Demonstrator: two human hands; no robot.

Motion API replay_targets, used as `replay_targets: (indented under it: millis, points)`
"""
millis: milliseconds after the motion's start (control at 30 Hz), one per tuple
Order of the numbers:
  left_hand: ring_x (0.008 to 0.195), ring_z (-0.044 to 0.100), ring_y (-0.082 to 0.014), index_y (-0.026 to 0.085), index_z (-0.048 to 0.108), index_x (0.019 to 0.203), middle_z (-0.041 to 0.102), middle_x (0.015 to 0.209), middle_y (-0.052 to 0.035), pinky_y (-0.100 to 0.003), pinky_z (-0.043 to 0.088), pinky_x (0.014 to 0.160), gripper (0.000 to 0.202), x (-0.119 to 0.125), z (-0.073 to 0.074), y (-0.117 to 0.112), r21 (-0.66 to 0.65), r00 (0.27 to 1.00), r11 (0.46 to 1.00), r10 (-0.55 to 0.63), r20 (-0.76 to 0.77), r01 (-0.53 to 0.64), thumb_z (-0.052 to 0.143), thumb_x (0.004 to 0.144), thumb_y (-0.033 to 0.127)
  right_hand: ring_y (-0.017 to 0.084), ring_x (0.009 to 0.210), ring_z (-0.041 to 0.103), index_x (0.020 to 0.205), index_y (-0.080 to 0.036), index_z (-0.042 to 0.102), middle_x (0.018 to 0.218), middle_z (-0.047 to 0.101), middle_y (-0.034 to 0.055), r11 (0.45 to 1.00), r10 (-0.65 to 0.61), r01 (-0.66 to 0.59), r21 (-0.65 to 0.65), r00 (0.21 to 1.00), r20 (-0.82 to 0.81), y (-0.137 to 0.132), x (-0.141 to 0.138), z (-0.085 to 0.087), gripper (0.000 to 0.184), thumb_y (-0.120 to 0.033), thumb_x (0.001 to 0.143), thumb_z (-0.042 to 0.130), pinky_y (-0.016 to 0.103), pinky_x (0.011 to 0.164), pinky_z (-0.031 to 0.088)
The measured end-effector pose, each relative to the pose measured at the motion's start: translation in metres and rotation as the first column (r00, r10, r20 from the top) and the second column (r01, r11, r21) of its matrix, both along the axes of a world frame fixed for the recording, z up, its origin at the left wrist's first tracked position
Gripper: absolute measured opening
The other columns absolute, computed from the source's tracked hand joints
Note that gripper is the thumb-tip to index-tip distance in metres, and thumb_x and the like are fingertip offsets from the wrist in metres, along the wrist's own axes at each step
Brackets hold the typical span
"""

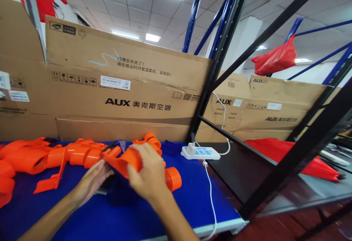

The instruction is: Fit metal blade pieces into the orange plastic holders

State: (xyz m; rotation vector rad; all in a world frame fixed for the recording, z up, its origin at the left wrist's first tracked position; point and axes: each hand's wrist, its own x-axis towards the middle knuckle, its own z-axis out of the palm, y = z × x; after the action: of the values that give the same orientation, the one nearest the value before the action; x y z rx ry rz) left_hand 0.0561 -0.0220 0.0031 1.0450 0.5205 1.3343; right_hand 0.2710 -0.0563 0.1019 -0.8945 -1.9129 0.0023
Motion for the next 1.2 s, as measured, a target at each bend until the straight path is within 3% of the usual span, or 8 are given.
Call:
replay_targets:
  millis: [133,233,300,433,567,767,1033,1200]
  points:
    - [0.126,0.064,-0.034,0.021,0.069,0.131,0.072,0.133,-0.0116,-0.044,0.056,0.098,0.051,-0.003,0.01,0.001,-0.203,0.974,0.976,0.12,0.194,-0.079,0.065,0.092,0.054,0.027,0.102,0.066,0.137,-0.023,0.057,0.121,0.068,0.0102,0.956,0.254,-0.249,-0.154,0.967,0.018,0.006,-0.036,-0.012,0.059,-0.051,0.087,0.069,0.041,0.09,0.053]
    - [0.114,0.071,-0.0324,0.019,0.071,0.127,0.077,0.123,-0.0099,-0.042,0.058,0.094,0.047,-0.005,0.016,0.005,-0.255,0.944,0.955,0.214,0.251,-0.149,0.072,0.087,0.044,0.02,0.086,0.064,0.134,-0.021,0.058,0.103,0.068,0.0066,0.924,0.219,-0.273,-0.267,0.952,-0.215,0.029,-0.045,-0.024,0.042,-0.047,0.103,0.046,0.034,0.078,0.052]
    - [0.105,0.074,-0.0305,0.017,0.074,0.118,0.08,0.112,-0.0085,-0.039,0.058,0.092,0.042,-0.003,0.014,0.006,-0.27,0.934,0.948,0.241,0.264,-0.168,0.076,0.083,0.039,0.016,0.071,0.059,0.118,-0.02,0.065,0.084,0.064,0.002,0.873,0.182,-0.296,-0.387,0.935,-0.304,0.048,-0.049,-0.036,0.033,-0.046,0.101,0.053,0.028,0.065,0.047]
    - [0.096,0.075,-0.0254,0.018,0.077,0.1,0.081,0.1,-0.0041,-0.031,0.057,0.087,0.03,0.001,0.002,0.009,-0.255,0.931,0.927,0.323,0.172,-0.275,0.083,0.077,0.037,0.012,0.054,0.046,0.093,-0.02,0.063,0.062,0.051,-0.0054,0.71,0.266,-0.461,-0.532,0.875,-0.404,0.069,-0.052,-0.066,0.027,-0.046,0.092,0.066,0.024,0.053,0.038]
    - [0.101,0.073,-0.0257,0.022,0.076,0.11,0.08,0.105,-0.0038,-0.031,0.055,0.088,0.039,-0.002,-0.004,0.012,-0.144,0.944,0.935,0.329,0.003,-0.325,0.082,0.079,0.045,0.01,0.049,0.04,0.087,-0.02,0.059,0.059,0.048,-0.0065,0.672,0.233,-0.455,-0.585,0.879,-0.416,0.066,-0.051,-0.081,0.026,-0.045,0.097,0.057,0.022,0.049,0.031]
    - [0.117,0.067,-0.0291,0.021,0.074,0.122,0.077,0.12,-0.0078,-0.034,0.049,0.1,0.051,-0.005,0.002,0.014,-0.032,0.938,0.941,0.332,-0.105,-0.337,0.081,0.079,0.048,0.01,0.057,0.032,0.072,-0.02,0.051,0.063,0.042,-0.0055,0.739,0.245,-0.397,-0.545,0.911,-0.332,0.062,-0.049,-0.079,0.023,-0.027,0.094,0.048,0.022,0.051,0.026]
    - [0.083,0.073,-0.0195,0.023,0.076,0.097,0.078,0.088,0.0001,-0.025,0.056,0.075,0.033,-0.003,0.007,0.002,-0.174,0.921,0.908,0.39,0.022,-0.381,0.089,0.071,0.037,0.011,0.059,0.04,0.078,-0.018,0.059,0.066,0.049,-0.0031,0.797,0.148,-0.332,-0.505,0.918,-0.369,0.058,-0.058,-0.084,0.021,-0.026,0.092,0.047,0.021,0.051,0.031]
    - [0.054,0.066,-0.0197,0.02,0.072,0.083,0.069,0.061,-0.0007,-0.029,0.054,0.054,0.027,-0.012,0.0,0.002,-0.32,0.976,0.936,0.191,0.107,-0.149,0.077,0.08,0.046,0.011,0.056,0.043,0.086,-0.016,0.069,0.066,0.055,-0.002,0.825,0.106,-0.264,-0.501,0.941,-0.321,0.059,-0.057,-0.087,0.018,-0.026,0.089,0.053,0.02,0.05,0.03]
